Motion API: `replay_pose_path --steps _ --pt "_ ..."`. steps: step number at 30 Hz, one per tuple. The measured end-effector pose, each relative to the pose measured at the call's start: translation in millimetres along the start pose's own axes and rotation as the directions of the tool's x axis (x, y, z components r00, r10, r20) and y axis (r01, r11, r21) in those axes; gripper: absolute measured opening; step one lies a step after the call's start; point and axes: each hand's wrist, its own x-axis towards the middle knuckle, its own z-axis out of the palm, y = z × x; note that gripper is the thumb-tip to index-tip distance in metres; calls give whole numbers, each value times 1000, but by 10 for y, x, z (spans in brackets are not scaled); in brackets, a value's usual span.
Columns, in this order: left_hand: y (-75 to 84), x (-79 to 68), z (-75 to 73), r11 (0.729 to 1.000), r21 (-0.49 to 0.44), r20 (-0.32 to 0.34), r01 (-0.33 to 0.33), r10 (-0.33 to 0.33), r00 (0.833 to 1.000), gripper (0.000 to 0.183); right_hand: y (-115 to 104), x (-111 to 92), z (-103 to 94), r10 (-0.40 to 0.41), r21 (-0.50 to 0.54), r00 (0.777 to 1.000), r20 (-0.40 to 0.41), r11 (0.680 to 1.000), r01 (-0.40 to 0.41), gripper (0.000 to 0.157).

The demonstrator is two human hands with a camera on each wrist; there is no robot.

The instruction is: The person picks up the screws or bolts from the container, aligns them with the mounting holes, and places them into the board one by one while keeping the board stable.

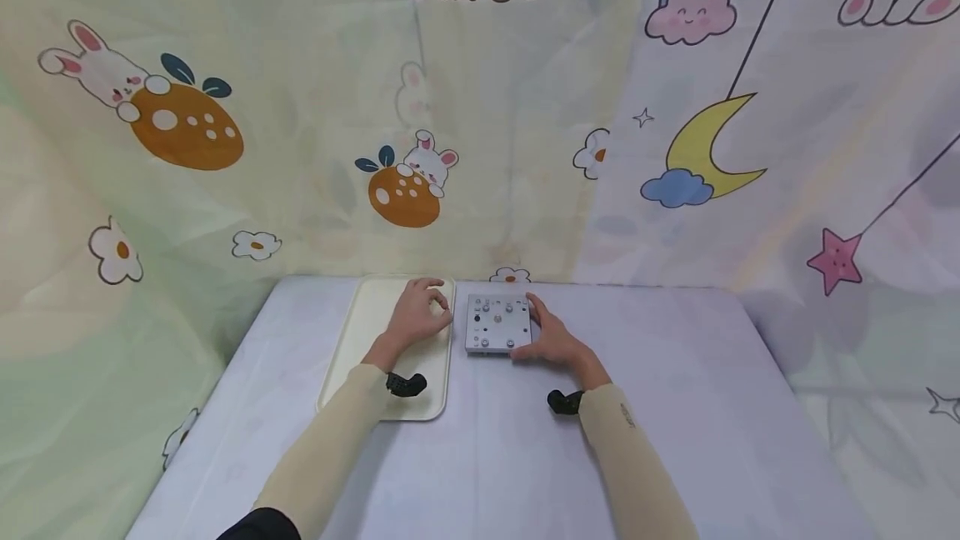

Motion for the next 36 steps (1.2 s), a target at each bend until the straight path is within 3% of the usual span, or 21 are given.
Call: replay_pose_path --steps 4,13,18,25,36 --pt "172 -38 -19 990 -140 -53 -2 -5 999 7 40 20 -7 1 -6 1000 -13 1000 -1 129" --pt "427 -139 71 947 -321 -57 -8 -11 998 6 69 29 -5 5 -9 1000 -11 1000 -5 129" --pt "470 -196 149 934 -357 -27 0 -11 1000 6 59 38 26 11 -28 1000 5 1000 -11 130" --pt "535 -172 273 874 -485 -34 -20 4 999 4 38 -3 1 5 -39 1000 -9 999 -5 127" --pt "475 -71 341 850 -524 29 53 -44 999 4 41 40 -16 -12 -37 1000 -1 999 12 128"
